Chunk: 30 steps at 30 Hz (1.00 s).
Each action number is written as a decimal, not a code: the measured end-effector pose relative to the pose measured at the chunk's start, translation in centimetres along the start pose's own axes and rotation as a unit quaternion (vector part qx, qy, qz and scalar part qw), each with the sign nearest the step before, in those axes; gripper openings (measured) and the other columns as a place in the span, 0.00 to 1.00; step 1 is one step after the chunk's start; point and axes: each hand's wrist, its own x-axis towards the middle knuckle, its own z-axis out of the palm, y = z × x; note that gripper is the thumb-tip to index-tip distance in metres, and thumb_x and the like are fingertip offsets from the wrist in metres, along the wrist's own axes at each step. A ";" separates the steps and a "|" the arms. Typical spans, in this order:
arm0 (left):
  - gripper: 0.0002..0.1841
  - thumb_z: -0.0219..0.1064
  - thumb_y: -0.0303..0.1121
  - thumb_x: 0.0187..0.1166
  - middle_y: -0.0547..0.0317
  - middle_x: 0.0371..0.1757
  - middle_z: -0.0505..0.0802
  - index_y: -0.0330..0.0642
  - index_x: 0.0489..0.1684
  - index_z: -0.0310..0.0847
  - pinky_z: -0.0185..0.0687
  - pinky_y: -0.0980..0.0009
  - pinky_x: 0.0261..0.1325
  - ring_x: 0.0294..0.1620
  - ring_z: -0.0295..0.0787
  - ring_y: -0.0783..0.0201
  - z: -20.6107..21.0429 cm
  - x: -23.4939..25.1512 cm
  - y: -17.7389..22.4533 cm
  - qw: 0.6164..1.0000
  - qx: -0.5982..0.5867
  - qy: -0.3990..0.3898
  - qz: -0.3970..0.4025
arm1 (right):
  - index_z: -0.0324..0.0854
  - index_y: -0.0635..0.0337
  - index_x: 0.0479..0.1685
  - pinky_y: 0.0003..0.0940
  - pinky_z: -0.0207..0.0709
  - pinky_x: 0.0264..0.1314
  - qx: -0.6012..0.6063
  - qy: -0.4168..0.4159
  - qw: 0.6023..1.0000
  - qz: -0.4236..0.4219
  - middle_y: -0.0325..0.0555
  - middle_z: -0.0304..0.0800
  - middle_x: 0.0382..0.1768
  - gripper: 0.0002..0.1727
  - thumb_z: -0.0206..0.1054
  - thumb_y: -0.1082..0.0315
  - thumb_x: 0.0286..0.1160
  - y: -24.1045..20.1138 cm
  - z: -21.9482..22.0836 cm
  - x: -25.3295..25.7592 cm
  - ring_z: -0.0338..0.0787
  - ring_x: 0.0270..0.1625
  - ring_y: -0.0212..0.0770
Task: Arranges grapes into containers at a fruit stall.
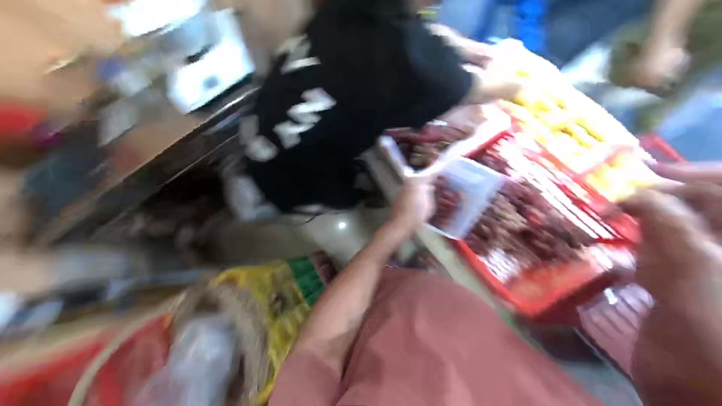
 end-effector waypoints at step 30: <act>0.20 0.51 0.31 0.88 0.37 0.61 0.89 0.31 0.70 0.80 0.77 0.56 0.70 0.64 0.87 0.53 3.3 3.2 -1.6 0.992 0.114 0.005 0.057 | 0.88 0.69 0.44 0.68 0.80 0.53 -0.459 -0.458 0.642 0.409 0.63 0.91 0.49 0.08 0.65 0.73 0.77 30.4 0.0 -12.7 0.90 0.56 0.66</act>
